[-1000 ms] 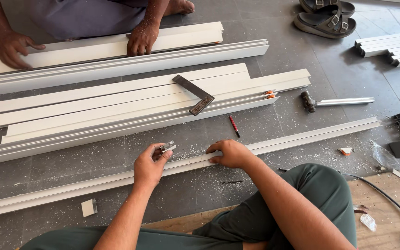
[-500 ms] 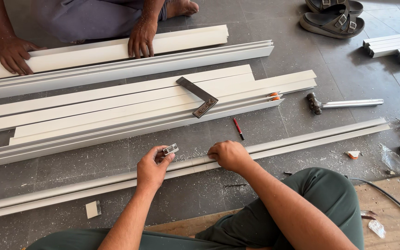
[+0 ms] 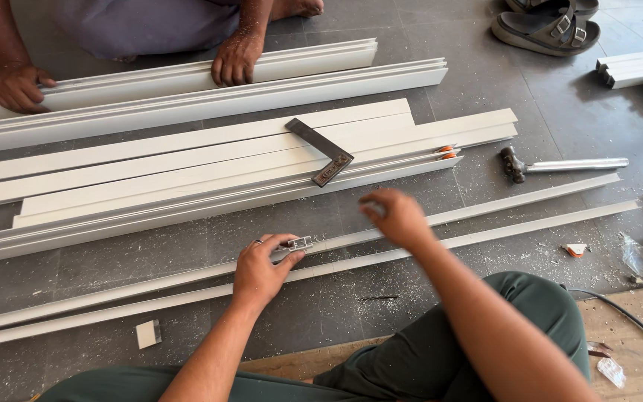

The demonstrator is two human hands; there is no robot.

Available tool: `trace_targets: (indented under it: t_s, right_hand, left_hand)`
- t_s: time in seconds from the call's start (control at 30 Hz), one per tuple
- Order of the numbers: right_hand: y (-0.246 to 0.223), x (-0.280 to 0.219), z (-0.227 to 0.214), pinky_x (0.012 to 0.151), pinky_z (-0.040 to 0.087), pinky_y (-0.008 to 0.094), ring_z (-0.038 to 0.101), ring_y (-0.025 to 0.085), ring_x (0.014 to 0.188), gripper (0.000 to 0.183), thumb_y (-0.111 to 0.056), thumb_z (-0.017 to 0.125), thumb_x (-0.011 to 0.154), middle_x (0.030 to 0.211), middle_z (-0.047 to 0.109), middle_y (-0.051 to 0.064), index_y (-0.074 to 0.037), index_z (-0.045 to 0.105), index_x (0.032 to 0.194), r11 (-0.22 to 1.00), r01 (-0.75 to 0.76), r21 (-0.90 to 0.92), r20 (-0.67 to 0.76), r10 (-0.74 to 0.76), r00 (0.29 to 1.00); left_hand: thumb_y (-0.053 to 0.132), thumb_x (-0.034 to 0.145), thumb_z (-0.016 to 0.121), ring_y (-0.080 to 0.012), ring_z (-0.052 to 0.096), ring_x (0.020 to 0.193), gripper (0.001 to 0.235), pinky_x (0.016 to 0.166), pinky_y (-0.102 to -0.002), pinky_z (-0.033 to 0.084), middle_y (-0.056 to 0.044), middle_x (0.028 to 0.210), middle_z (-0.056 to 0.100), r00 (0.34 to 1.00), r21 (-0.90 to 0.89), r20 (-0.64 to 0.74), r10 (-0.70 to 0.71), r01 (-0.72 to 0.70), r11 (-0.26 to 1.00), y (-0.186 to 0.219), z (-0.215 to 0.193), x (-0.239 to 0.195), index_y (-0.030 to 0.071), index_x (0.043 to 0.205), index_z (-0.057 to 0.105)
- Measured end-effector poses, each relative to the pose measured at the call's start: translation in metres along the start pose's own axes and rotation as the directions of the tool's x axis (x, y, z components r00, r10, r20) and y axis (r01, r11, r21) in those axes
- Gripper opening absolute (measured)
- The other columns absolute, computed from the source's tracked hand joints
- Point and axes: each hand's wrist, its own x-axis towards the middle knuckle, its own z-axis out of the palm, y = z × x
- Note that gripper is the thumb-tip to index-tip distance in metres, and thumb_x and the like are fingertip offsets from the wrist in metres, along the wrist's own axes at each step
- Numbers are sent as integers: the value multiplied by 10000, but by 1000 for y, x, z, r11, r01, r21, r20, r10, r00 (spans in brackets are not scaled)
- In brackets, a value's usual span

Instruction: The person sits on the floor assembling white ceiling panel profiles. They use a hammer to tap small metal brackets into the grooves of the profiles and a red power drill to make holes. A coworker assists by measuring and marking the profiles with a square and pencil.

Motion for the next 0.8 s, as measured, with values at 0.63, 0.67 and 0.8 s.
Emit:
trace_targets:
  t_s: [0.63, 0.67, 0.8]
  right_hand:
    - [344, 43, -155, 1042, 556, 485, 664, 330, 1252, 523, -124, 674, 932, 1387, 680, 98, -296, 650, 1425, 584, -394, -710, -62, 506, 860]
    - [348, 43, -154, 1043, 563, 480, 680, 326, 1243, 478, -144, 674, 952, 1381, 696, 95, -287, 672, 1408, 573, -369, -732, -71, 474, 878]
    - [368, 33, -164, 1168, 481, 463, 718, 262, 1162, 405, -209, 658, 999, 1285, 733, 68, -245, 665, 1402, 551, -123, -825, 3, 223, 975]
  left_hand:
    - [343, 818, 806, -245, 696, 1045, 362, 1069, -457, 441, -1, 1084, 753, 995, 267, 94, 28, -53, 962, 2, 26, 9, 181, 1131, 729]
    - [342, 827, 803, -246, 693, 1058, 361, 1054, -452, 457, -3, 1105, 749, 994, 279, 97, 44, -70, 958, 0, 27, 9, 176, 1138, 726]
    - [379, 828, 808, -231, 711, 1046, 360, 1010, -425, 507, 22, 1137, 764, 992, 279, 120, 41, -73, 957, -2, 34, 11, 209, 1136, 731]
